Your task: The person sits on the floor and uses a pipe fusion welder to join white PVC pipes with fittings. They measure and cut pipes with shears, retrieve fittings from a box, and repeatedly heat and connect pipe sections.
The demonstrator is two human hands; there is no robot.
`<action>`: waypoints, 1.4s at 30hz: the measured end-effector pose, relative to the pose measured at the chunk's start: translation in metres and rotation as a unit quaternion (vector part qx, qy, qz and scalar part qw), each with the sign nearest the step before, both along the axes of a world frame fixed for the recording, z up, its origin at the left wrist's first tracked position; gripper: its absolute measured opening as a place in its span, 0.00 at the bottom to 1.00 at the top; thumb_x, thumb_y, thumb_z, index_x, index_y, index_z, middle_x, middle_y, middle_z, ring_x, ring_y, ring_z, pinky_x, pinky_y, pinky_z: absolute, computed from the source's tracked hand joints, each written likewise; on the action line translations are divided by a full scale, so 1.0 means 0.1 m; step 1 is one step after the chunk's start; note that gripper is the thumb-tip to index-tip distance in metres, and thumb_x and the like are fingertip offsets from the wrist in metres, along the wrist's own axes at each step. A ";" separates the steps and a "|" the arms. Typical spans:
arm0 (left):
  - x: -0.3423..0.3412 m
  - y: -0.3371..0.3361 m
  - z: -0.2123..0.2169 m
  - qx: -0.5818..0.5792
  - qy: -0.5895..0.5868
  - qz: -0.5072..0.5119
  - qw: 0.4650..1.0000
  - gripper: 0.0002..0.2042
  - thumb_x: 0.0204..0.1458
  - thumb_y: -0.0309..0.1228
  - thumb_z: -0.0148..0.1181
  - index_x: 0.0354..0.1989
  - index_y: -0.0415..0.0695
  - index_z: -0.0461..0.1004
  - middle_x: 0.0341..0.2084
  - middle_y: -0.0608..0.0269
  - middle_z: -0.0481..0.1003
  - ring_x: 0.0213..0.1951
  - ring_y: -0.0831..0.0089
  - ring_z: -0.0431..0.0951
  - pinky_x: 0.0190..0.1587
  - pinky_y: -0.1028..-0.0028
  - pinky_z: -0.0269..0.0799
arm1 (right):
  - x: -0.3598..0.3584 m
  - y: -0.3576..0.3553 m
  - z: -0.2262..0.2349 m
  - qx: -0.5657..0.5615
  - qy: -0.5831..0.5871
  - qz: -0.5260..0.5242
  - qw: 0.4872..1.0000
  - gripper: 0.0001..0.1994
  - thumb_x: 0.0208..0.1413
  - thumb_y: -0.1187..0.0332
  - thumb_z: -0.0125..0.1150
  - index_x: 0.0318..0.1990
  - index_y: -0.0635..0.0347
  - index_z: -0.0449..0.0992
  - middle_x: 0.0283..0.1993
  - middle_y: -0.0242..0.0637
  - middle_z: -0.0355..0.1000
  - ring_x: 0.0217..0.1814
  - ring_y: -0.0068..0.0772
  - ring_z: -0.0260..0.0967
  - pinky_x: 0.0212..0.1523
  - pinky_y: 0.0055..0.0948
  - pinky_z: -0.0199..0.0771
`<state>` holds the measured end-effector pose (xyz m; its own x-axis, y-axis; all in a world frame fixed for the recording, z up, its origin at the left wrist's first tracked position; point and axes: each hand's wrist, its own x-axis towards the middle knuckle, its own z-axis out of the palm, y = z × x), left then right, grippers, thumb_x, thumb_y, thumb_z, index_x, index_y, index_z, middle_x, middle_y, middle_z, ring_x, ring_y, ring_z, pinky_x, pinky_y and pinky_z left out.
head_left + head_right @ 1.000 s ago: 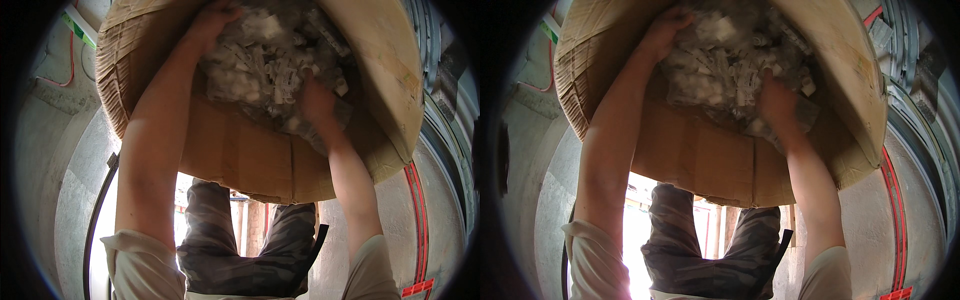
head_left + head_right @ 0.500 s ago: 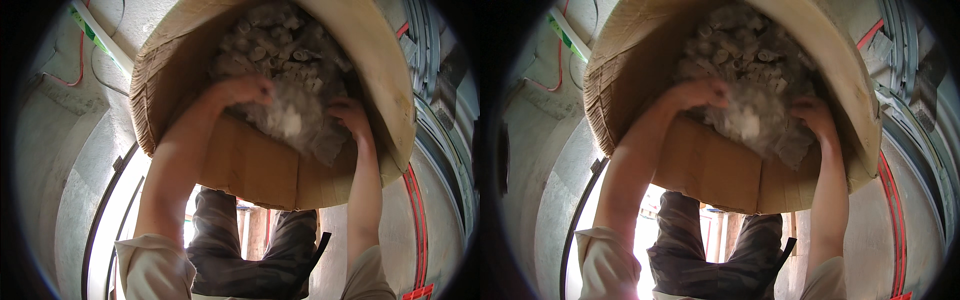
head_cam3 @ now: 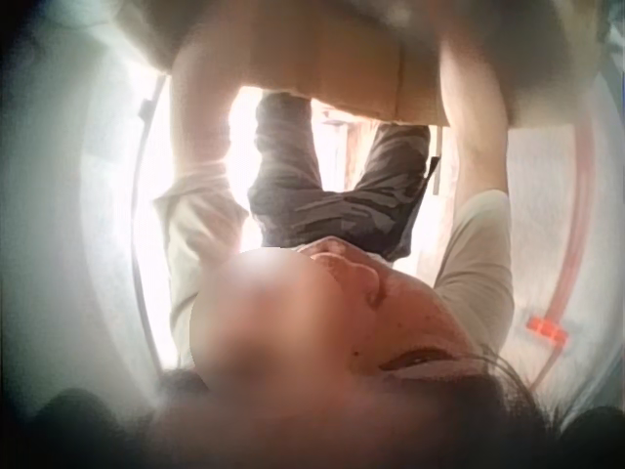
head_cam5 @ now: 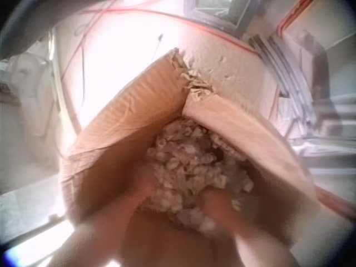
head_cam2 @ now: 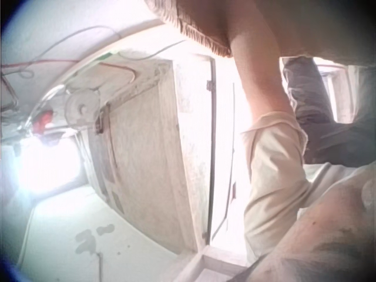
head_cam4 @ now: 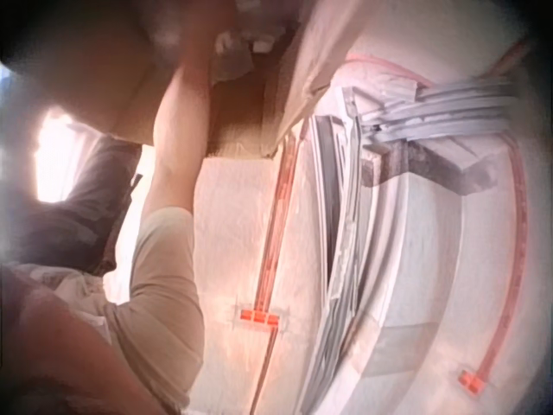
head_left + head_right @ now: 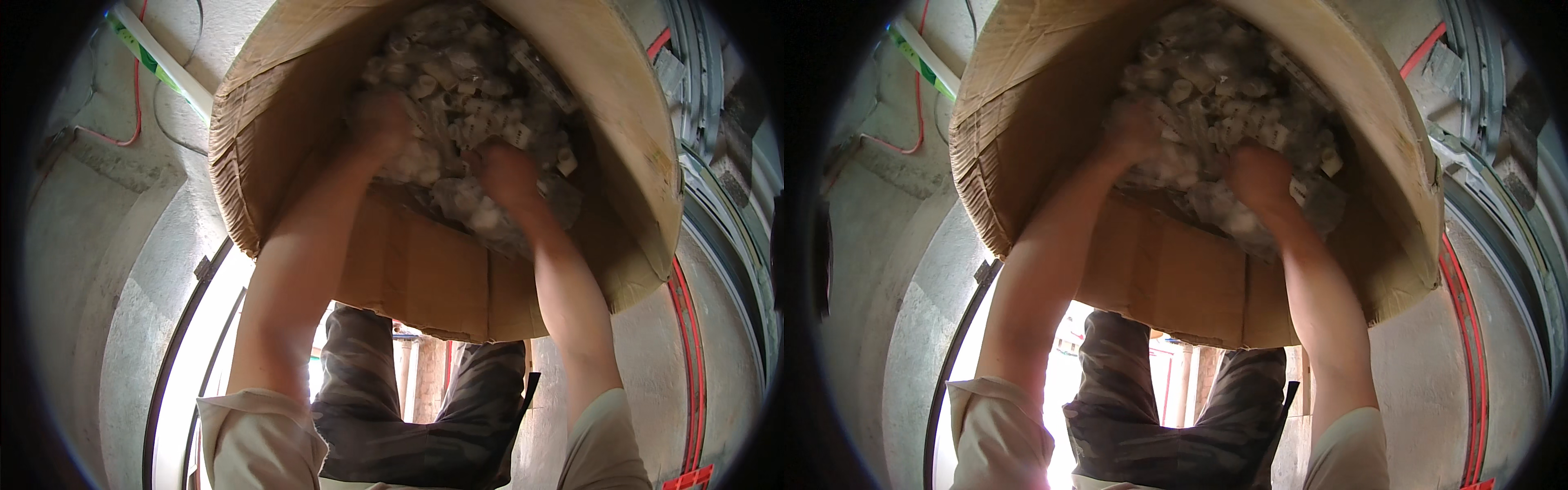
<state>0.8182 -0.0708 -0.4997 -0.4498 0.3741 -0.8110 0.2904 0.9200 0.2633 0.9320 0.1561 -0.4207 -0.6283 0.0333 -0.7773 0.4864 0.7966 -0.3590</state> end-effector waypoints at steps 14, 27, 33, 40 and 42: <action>0.70 0.54 0.70 -0.088 -0.026 0.456 0.885 0.33 0.48 0.32 0.65 0.63 0.34 0.63 0.56 0.38 0.72 0.60 0.46 0.72 0.62 0.59 0.67 | -0.26 0.30 0.07 0.074 -0.074 0.075 0.992 0.10 0.52 0.63 0.63 0.34 0.59 0.83 0.42 0.49 0.79 0.43 0.49 0.80 0.41 0.48 0.80; 1.83 0.63 0.27 0.070 0.055 0.428 0.899 0.30 0.57 0.30 0.56 0.69 0.38 0.59 0.68 0.45 0.61 0.67 0.52 0.62 0.69 0.57 0.57 | -0.48 -0.22 -0.28 -0.125 0.188 0.123 0.966 0.17 0.51 0.63 0.62 0.46 0.63 0.79 0.48 0.54 0.76 0.50 0.56 0.75 0.51 0.52 0.76; 1.60 0.12 -0.45 -0.165 0.088 0.399 0.898 0.29 0.61 0.38 0.54 0.69 0.41 0.60 0.67 0.49 0.63 0.67 0.54 0.64 0.69 0.57 0.57 | 0.36 -0.12 -1.09 -0.099 0.029 0.160 0.982 0.21 0.58 0.61 0.56 0.56 0.63 0.76 0.56 0.54 0.74 0.58 0.56 0.72 0.60 0.51 0.71; 1.66 0.70 -0.17 -0.043 0.073 0.530 0.844 0.28 0.62 0.39 0.52 0.68 0.39 0.61 0.65 0.48 0.64 0.66 0.54 0.65 0.70 0.58 0.57 | -0.23 -0.10 -0.60 -0.087 0.072 0.112 0.987 0.24 0.64 0.60 0.51 0.64 0.61 0.70 0.64 0.54 0.68 0.65 0.55 0.66 0.66 0.48 0.65; 1.79 0.79 0.01 -0.019 0.081 0.577 0.813 0.28 0.62 0.40 0.52 0.68 0.39 0.61 0.65 0.48 0.64 0.65 0.54 0.65 0.70 0.59 0.57 | -0.63 -0.50 -0.44 -0.142 0.145 0.092 0.975 0.23 0.65 0.60 0.50 0.64 0.60 0.69 0.65 0.54 0.66 0.66 0.54 0.64 0.67 0.48 0.64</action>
<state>0.9973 0.0087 -0.4989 -0.5862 -0.3961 -0.7068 -0.7427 0.6112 0.2735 0.8693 0.1062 -0.4648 -0.7975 -0.2918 -0.5280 0.1906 0.7086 -0.6794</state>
